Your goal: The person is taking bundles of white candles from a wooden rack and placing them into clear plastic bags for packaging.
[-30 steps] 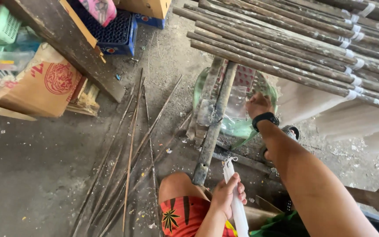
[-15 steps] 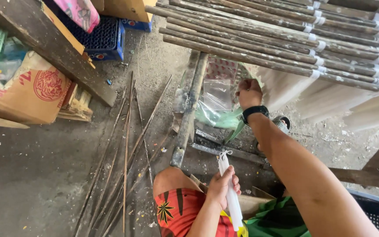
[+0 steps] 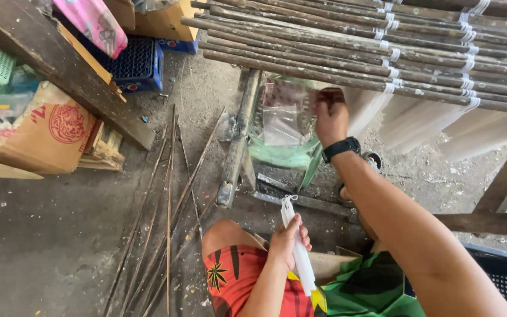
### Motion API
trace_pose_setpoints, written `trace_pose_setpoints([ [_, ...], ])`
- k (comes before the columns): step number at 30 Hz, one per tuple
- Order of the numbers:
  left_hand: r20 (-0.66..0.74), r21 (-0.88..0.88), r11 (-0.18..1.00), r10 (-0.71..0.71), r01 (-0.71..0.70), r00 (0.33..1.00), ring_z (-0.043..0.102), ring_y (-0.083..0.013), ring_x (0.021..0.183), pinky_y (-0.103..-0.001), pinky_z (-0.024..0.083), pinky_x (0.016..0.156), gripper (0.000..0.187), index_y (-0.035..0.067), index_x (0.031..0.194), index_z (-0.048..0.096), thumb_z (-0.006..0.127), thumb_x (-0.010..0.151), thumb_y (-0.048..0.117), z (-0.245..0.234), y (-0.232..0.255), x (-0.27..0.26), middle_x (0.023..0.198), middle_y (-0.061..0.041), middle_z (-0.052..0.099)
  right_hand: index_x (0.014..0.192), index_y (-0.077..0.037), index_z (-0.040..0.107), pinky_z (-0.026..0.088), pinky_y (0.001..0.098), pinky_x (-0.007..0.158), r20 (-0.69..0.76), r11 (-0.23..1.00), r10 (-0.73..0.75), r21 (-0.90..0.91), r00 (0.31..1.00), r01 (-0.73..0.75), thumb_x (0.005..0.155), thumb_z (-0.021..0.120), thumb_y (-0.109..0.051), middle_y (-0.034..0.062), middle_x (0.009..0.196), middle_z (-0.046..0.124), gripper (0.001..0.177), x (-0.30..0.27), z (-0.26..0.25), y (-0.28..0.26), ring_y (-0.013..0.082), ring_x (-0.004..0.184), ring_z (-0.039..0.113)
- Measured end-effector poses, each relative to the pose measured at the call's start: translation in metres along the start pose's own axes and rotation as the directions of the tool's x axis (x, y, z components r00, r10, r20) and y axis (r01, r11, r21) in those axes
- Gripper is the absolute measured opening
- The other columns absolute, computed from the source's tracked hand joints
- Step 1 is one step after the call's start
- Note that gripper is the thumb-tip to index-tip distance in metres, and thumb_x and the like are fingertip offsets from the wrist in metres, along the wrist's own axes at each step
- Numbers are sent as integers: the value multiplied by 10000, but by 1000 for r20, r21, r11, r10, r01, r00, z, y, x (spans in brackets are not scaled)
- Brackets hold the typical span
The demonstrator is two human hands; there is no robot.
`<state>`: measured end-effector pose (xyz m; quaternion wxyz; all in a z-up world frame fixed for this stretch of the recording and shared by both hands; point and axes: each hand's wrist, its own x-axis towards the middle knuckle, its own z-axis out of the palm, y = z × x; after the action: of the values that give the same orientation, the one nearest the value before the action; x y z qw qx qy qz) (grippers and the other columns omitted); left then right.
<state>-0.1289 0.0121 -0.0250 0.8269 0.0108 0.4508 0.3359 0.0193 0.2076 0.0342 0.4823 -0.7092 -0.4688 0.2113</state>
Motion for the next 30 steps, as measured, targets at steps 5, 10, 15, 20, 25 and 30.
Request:
trace_pose_setpoints([
  [5,-29,34,999,9,-8,1000,428,-141,417,-273,368,419,234,90,797,448,617,809,252,4,-3,-6,536,-41,485,939,-50,461,551,287,765,231,899,-61,436,971,-47,874,391,-82,125,1063,590,100,-24,-28,-57,207,953,600],
  [10,-34,60,993,103,-101,994,417,-142,401,-271,362,407,206,79,843,467,600,814,232,-1,-11,-11,516,-42,470,894,-67,437,558,250,672,291,883,-68,462,954,-78,892,424,-137,135,968,604,71,-58,-66,-75,184,823,641],
  [15,109,180,896,393,-407,913,401,-143,447,-279,387,473,220,25,899,442,539,832,211,5,-8,-51,525,-45,412,851,-84,436,466,207,386,244,970,-203,182,948,161,914,408,-156,66,773,668,100,-121,-134,-96,102,462,590],
  [20,375,496,554,559,-669,740,441,-101,366,-239,400,359,572,99,1231,388,605,709,183,42,10,-134,495,-49,482,820,-103,472,489,194,455,407,962,-272,133,872,238,844,447,-135,4,738,677,47,-194,-187,-86,68,494,635],
  [25,532,738,175,444,-652,721,481,-73,406,-232,384,401,137,142,786,591,596,746,273,60,-11,-170,514,31,539,910,-56,531,450,175,521,367,935,-338,234,867,266,812,470,-257,24,858,615,232,-254,-233,-83,64,573,559],
  [30,651,592,478,190,-648,735,448,-84,408,-213,359,379,201,67,683,573,611,784,236,70,-34,-190,491,-2,483,1235,12,321,268,413,1030,287,853,-510,285,811,437,732,500,-523,196,1311,362,756,-276,-261,-82,296,1271,307],
])
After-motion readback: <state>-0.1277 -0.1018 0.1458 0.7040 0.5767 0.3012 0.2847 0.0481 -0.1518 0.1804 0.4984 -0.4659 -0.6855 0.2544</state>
